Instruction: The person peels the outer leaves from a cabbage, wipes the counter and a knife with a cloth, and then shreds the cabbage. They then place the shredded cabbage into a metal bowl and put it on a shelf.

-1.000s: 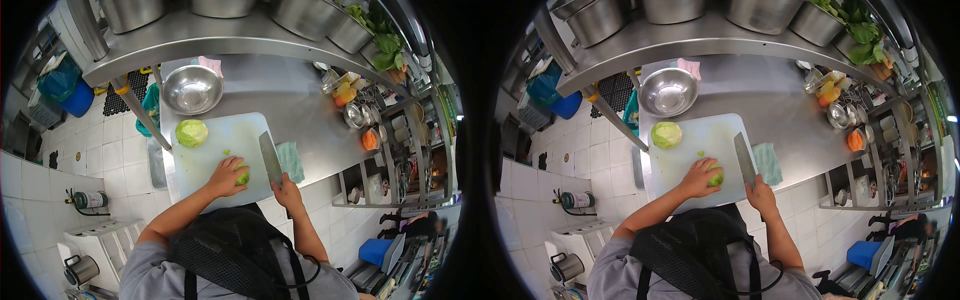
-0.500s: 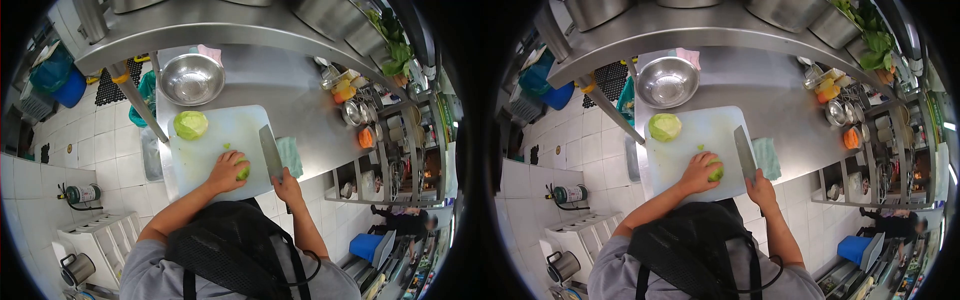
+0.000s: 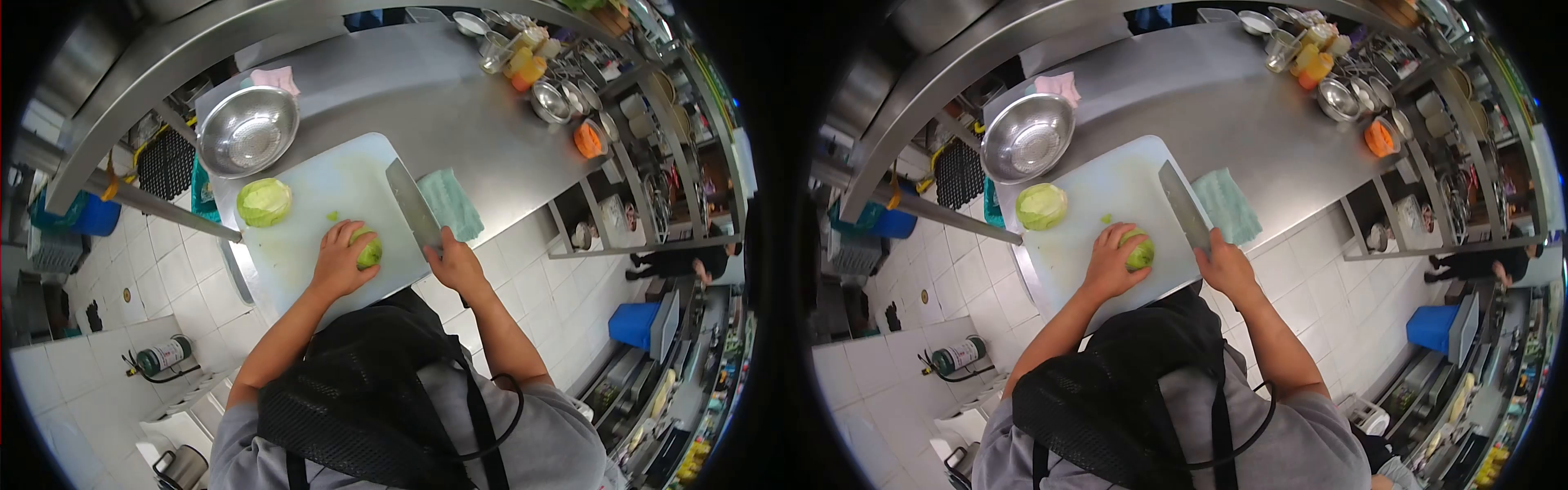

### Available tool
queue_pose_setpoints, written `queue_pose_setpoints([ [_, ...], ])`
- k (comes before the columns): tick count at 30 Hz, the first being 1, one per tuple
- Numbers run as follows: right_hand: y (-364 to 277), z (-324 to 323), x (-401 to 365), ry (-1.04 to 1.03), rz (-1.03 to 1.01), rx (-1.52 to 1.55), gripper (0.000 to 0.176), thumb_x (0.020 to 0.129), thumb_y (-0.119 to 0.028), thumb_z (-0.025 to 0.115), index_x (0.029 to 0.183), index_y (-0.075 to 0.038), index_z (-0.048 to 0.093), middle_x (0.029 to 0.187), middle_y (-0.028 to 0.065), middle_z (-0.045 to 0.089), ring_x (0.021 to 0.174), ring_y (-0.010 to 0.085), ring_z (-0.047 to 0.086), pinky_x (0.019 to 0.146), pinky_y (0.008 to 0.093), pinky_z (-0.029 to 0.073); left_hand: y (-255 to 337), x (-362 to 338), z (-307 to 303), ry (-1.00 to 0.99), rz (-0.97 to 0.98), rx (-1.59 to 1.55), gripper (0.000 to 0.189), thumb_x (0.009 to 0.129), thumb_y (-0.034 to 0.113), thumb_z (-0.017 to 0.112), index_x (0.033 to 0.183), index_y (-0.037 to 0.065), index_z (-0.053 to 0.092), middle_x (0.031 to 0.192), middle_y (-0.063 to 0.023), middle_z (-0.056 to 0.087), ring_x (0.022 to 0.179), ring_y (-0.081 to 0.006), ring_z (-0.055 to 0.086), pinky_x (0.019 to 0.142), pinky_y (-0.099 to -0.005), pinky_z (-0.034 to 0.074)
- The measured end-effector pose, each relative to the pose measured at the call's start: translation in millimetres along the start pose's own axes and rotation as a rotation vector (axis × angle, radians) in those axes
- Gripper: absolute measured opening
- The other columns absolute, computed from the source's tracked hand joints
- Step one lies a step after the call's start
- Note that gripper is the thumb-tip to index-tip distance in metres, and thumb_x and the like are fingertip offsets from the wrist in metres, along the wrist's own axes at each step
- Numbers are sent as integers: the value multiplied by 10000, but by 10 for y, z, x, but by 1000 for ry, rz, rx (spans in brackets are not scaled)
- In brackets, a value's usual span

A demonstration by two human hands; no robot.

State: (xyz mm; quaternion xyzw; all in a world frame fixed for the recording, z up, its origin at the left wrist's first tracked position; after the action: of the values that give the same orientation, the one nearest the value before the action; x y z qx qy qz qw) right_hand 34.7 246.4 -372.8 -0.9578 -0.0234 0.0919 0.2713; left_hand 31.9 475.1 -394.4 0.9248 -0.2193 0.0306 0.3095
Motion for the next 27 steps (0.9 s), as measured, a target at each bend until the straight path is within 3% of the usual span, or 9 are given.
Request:
queue_pose_setpoints([
  [11,12,-53,-15,-67,66,27,416,954,-296,632,1160,21,458,821,293,695,790,500,681,718,578,540,42,52,0,-22,10,41,640,721,327,844,1304,174,629,1431,-96,496,1379,-366,399,1149,-499,342],
  [16,2,-63,-29,-89,77,39,408,961,-297,622,1158,24,464,830,301,691,798,502,680,721,584,538,68,75,-61,-217,18,-21,765,700,216,883,1393,165,563,1489,-125,434,1397,-389,364,1161,-500,338],
  [27,30,-15,-40,-28,20,27,411,957,-303,631,1146,24,469,776,296,683,743,507,674,683,591,536,9,53,23,-296,30,31,740,772,122,823,1446,162,519,1534,-150,371,1418,-400,330,1174,-500,328],
])
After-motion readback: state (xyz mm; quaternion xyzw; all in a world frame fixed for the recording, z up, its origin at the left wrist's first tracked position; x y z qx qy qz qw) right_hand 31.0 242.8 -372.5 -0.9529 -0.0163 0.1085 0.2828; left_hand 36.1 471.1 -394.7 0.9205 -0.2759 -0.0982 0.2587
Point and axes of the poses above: each hand's wrist, its own x-axis towards the middle knuckle, its own z-axis out of the palm, y = z × x, the point moved 8 cm from there along x, towards the middle knuckle
